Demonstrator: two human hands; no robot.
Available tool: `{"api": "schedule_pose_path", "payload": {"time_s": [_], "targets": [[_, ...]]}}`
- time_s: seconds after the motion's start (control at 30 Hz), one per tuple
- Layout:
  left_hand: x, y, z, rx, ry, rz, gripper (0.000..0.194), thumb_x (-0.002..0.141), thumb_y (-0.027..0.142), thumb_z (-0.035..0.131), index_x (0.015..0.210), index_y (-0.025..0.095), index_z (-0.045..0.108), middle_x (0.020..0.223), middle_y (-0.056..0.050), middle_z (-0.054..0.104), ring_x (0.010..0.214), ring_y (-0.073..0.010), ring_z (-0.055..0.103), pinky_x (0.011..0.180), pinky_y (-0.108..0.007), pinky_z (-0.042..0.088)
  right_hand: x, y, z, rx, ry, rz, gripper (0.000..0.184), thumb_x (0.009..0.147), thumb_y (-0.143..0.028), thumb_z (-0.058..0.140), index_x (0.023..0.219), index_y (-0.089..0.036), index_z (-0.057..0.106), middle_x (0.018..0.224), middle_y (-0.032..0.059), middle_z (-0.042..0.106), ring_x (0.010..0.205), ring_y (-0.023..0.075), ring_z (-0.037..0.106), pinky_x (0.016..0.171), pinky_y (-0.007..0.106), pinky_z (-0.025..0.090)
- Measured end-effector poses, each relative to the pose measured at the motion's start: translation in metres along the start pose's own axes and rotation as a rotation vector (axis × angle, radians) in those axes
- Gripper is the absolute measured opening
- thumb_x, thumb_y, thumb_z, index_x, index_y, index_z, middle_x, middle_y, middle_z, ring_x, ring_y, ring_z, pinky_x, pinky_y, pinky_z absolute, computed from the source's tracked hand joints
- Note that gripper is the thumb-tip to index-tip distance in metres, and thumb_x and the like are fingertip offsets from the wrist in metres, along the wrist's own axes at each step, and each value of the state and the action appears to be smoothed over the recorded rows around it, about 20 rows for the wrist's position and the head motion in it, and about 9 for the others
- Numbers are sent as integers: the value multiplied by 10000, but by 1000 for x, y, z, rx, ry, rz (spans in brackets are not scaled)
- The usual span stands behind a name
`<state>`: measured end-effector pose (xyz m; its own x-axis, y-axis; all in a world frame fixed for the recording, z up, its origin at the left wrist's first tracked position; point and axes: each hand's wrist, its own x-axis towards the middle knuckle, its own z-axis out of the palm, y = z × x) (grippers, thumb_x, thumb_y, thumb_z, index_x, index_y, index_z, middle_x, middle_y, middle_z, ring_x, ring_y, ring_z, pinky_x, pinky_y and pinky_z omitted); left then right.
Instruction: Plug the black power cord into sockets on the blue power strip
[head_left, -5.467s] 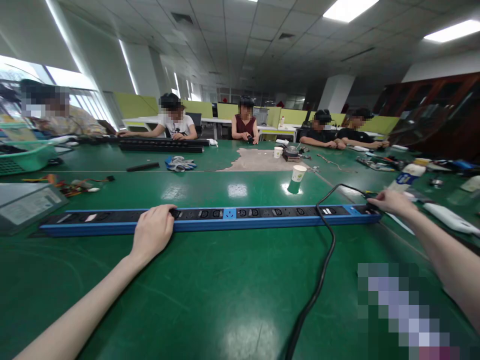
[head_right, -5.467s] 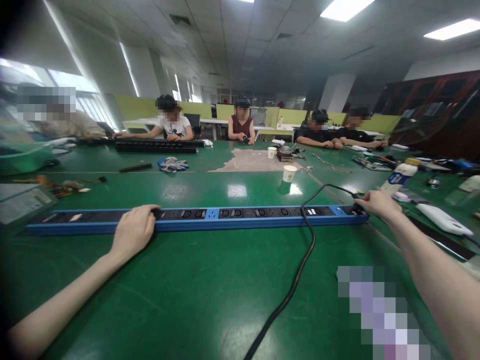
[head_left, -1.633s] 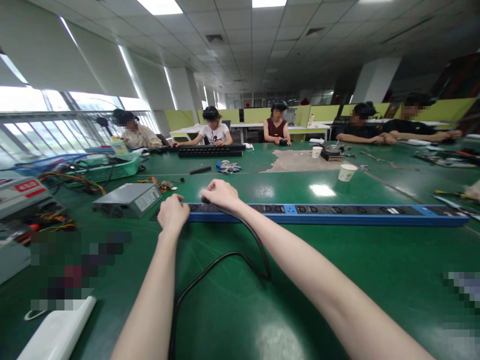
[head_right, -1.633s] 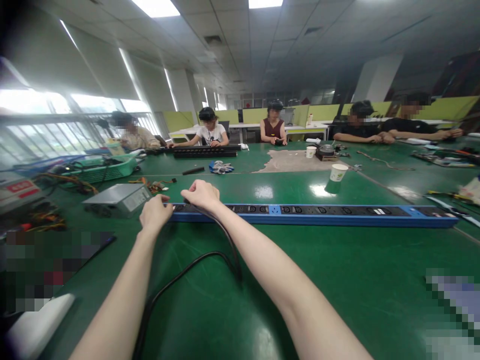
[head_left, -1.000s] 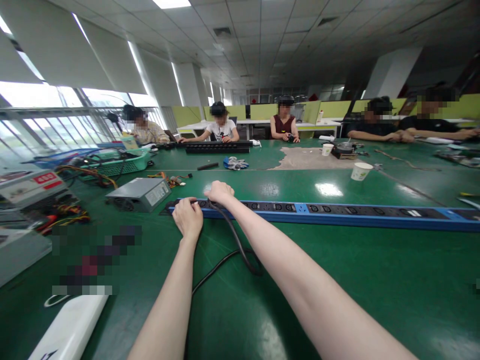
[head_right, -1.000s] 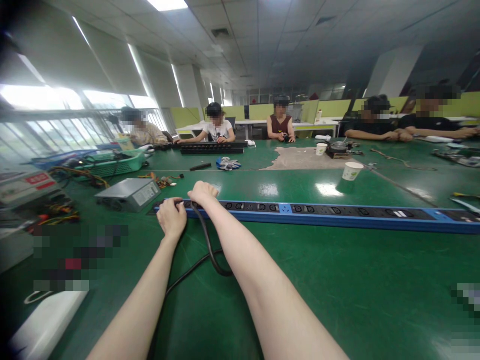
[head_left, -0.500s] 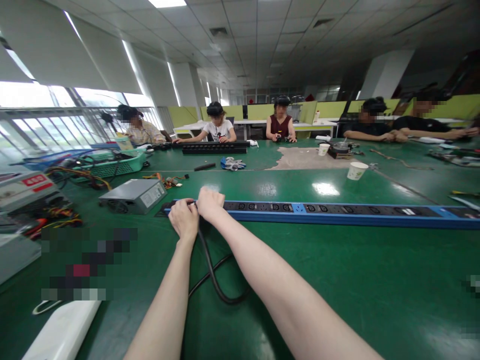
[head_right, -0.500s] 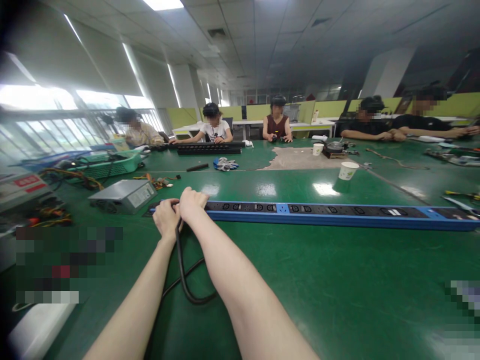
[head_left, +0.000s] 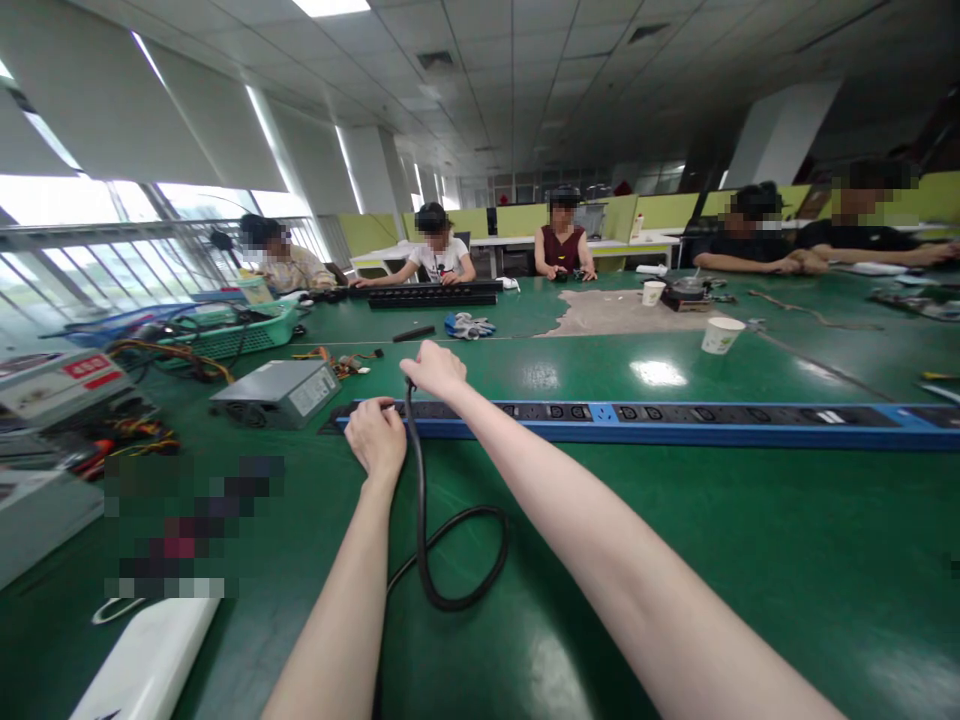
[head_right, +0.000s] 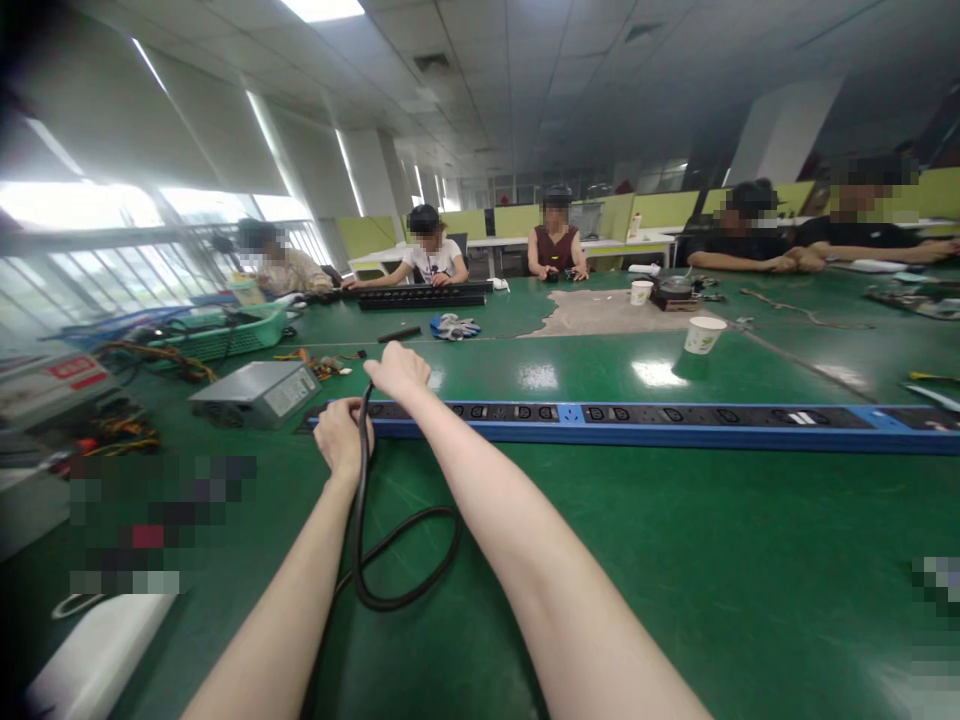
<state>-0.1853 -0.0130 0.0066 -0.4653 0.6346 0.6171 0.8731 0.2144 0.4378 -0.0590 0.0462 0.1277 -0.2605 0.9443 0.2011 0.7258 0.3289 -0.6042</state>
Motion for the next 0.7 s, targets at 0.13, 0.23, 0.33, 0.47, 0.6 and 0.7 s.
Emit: {"api": "schedule_pose_path", "payload": {"time_s": [0.13,0.23,0.33,0.47,0.6,0.7], "targets": [[4,11,-16,-117,46,19,272,911,146,442,1005,205,691,1154,-124,681,1161,-298,578,1020,-432,437,-7,29,-26,367,139,28,260,885,-444,603,1019,-242,697,983,20,747,904,194,694,826,324,565],[22,33,-39,-282,-7,-12,275,878,156,430,854,207,700,1035,-99,725,1091,-272,643,1000,-408,474,-25,59,-30,737,147,35,291,884,-397,578,1036,-211,742,960,21,742,761,129,662,670,232,568],[40,67,-73,-620,-458,6,300,901,273,435,842,170,710,897,-90,757,902,-229,721,859,-354,548,-39,82,-27,924,174,42,324,853,-376,594,1036,-180,775,954,35,743,702,104,630,597,194,554],[35,115,-119,-719,-1263,133,524,879,619,577,993,133,738,962,-137,793,870,-250,759,773,-336,582,-41,95,-27,928,254,66,352,848,-396,589,1048,-188,789,917,29,742,693,108,628,586,191,550],[16,142,-145,-580,-1452,411,458,716,519,838,970,178,669,897,-102,793,834,-236,759,695,-289,567,-36,99,-31,852,287,24,359,864,-425,572,1045,-214,797,950,21,752,746,121,663,603,184,534],[11,149,-154,-591,-1440,397,478,790,562,777,1039,191,608,902,-101,794,819,-235,766,672,-295,575,-35,101,-32,788,287,36,356,868,-428,569,1022,-206,802,955,28,760,791,136,680,624,184,525]]}}
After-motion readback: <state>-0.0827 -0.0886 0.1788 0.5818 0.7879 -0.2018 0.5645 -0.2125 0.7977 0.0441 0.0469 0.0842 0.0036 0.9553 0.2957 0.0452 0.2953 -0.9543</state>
